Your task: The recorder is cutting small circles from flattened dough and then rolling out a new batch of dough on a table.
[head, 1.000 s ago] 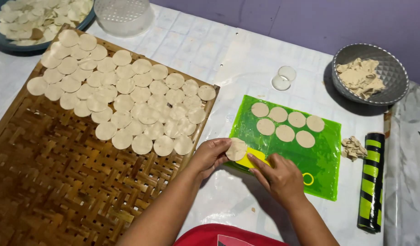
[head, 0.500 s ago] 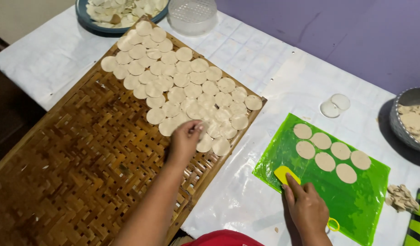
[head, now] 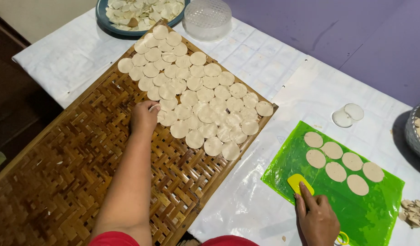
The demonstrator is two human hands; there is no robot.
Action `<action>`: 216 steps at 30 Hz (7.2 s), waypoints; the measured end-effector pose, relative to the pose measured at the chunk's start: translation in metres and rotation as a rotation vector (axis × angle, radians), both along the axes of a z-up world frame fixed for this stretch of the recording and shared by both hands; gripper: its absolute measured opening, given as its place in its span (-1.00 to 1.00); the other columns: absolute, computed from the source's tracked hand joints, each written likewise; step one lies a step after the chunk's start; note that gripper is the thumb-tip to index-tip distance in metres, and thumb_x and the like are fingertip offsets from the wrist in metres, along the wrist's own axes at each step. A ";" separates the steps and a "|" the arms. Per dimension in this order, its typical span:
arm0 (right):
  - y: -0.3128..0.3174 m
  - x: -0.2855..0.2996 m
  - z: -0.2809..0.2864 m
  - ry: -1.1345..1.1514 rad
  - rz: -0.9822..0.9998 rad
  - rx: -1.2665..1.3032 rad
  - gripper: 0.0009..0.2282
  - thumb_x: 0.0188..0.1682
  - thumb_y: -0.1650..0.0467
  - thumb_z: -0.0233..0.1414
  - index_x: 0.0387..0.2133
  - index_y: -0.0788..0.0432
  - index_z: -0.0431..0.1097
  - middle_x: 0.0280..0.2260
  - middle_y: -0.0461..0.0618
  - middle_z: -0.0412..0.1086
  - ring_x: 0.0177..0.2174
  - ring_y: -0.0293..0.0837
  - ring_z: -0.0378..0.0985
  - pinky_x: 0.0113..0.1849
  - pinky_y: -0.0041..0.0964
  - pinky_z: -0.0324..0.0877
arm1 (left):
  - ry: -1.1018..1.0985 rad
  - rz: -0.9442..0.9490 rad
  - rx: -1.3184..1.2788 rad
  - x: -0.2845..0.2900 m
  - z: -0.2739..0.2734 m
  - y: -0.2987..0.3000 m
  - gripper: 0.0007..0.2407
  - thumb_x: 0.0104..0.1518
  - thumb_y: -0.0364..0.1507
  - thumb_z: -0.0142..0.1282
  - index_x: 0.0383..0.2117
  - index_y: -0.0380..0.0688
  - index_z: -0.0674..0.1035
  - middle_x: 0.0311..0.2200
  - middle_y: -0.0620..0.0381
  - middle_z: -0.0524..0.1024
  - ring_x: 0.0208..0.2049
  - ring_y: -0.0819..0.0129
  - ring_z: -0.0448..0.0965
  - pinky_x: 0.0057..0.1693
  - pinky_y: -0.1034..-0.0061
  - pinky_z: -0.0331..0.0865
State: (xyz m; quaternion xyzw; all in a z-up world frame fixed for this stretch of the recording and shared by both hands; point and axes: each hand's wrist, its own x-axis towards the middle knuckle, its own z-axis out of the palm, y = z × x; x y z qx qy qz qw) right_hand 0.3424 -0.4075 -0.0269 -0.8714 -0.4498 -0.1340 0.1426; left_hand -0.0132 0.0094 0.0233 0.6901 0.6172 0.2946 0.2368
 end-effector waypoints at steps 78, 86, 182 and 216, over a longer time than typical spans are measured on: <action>0.019 -0.020 0.061 0.120 0.146 -0.021 -0.69 -0.10 0.19 0.17 -0.04 -0.34 0.54 -0.48 -0.07 0.38 -0.51 -0.05 0.51 -0.43 -0.12 0.43 | -0.971 -0.587 -0.908 0.224 -0.074 -0.229 -0.70 0.29 -0.36 0.12 -0.04 -0.41 0.58 -0.17 -0.02 0.64 -0.19 0.35 0.66 -0.01 0.49 0.55; 0.011 -0.006 0.002 0.054 -0.019 0.017 -0.70 -0.03 0.17 0.15 0.01 -0.35 0.53 -0.44 -0.10 0.38 -0.47 -0.07 0.51 -0.41 -0.13 0.42 | -0.223 -0.260 -0.189 0.129 0.010 -0.165 -0.76 0.22 -0.28 0.12 -0.11 -0.11 0.65 -0.14 0.10 0.63 -0.29 0.31 0.67 -0.16 0.42 0.54; -0.017 0.038 0.058 0.237 0.156 0.154 -0.66 -0.06 0.21 0.18 0.03 -0.31 0.50 -0.41 -0.09 0.37 -0.48 -0.10 0.48 -0.41 -0.15 0.41 | -0.440 -0.704 -0.187 0.177 -0.044 -0.277 -0.72 0.37 -0.29 -0.05 -0.12 -0.26 0.63 -0.11 -0.01 0.61 -0.04 0.17 0.61 0.11 0.34 0.48; 0.033 -0.046 -0.046 0.166 0.115 0.007 -0.62 -0.13 0.20 0.20 0.01 -0.20 0.53 -0.54 0.08 0.37 -0.59 -0.07 0.50 -0.45 -0.13 0.48 | 0.089 -0.130 0.127 -0.062 0.026 0.005 -0.82 0.18 -0.48 0.12 -0.14 -0.14 0.66 -0.12 0.03 0.62 -0.16 0.18 0.65 -0.03 0.33 0.53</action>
